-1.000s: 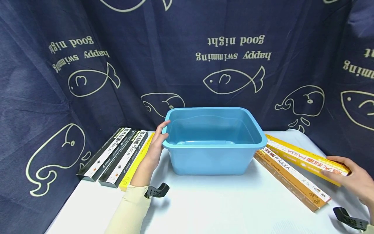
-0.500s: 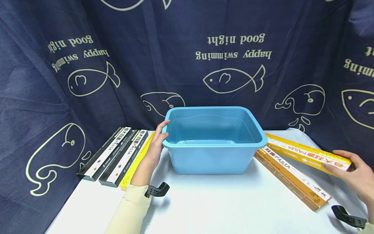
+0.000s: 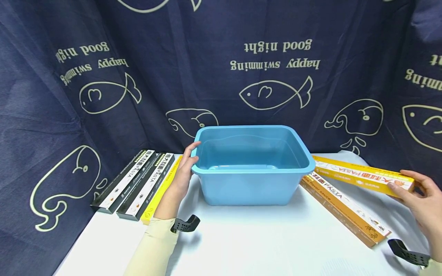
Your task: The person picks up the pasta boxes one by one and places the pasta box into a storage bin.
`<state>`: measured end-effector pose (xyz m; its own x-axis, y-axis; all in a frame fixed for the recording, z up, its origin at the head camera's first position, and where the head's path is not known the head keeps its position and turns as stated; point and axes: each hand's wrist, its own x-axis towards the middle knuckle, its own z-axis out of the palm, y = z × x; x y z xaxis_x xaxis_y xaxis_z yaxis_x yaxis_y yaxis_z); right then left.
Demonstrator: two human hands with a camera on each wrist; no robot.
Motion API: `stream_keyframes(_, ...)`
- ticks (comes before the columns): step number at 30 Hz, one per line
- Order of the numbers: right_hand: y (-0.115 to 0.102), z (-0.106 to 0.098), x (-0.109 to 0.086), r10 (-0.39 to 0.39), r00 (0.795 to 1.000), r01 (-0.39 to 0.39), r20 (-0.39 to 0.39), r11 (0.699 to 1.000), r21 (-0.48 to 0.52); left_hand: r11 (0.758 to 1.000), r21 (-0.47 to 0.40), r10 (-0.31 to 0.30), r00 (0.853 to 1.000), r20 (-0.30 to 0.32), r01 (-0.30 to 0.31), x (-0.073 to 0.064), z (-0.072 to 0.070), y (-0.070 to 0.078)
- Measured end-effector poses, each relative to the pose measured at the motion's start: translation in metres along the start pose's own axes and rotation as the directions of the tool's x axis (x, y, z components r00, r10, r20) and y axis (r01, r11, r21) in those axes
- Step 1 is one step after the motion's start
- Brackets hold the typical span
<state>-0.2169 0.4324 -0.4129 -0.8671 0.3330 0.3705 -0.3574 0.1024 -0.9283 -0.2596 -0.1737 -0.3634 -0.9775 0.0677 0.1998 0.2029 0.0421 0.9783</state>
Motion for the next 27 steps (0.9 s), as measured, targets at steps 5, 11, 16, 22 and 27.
stream_keyframes(5, -0.005, 0.004, 0.0, 0.005, 0.999, -0.005, -0.035, 1.0, -0.021, 1.0, 0.006, -0.007, 1.0, -0.002, 0.007, -0.001, -0.001, 0.001)
stream_keyframes(11, -0.005, 0.007, 0.0, -0.031, 1.0, 0.031, -0.003, 0.985, 0.172, 1.0, 0.005, -0.006, 1.0, 0.001, 0.006, 0.0, -0.001, -0.001)
stream_keyframes(16, -0.006, 0.007, 0.001, -0.036, 0.999, 0.034, 0.007, 0.979, 0.202, 1.0, 0.007, -0.002, 1.0, 0.002, 0.002, 0.0, 0.0, 0.0)
stream_keyframes(22, -0.01, 0.011, 0.0, -0.005, 1.0, 0.007, -0.016, 0.989, 0.149, 1.0, 0.009, -0.002, 1.0, -0.002, 0.002, 0.0, 0.0, 0.0)
stream_keyframes(27, -0.017, 0.015, -0.001, 0.045, 0.998, -0.043, -0.054, 0.998, 0.035, 1.0, 0.005, -0.003, 1.0, -0.001, 0.003, 0.001, -0.001, -0.001)
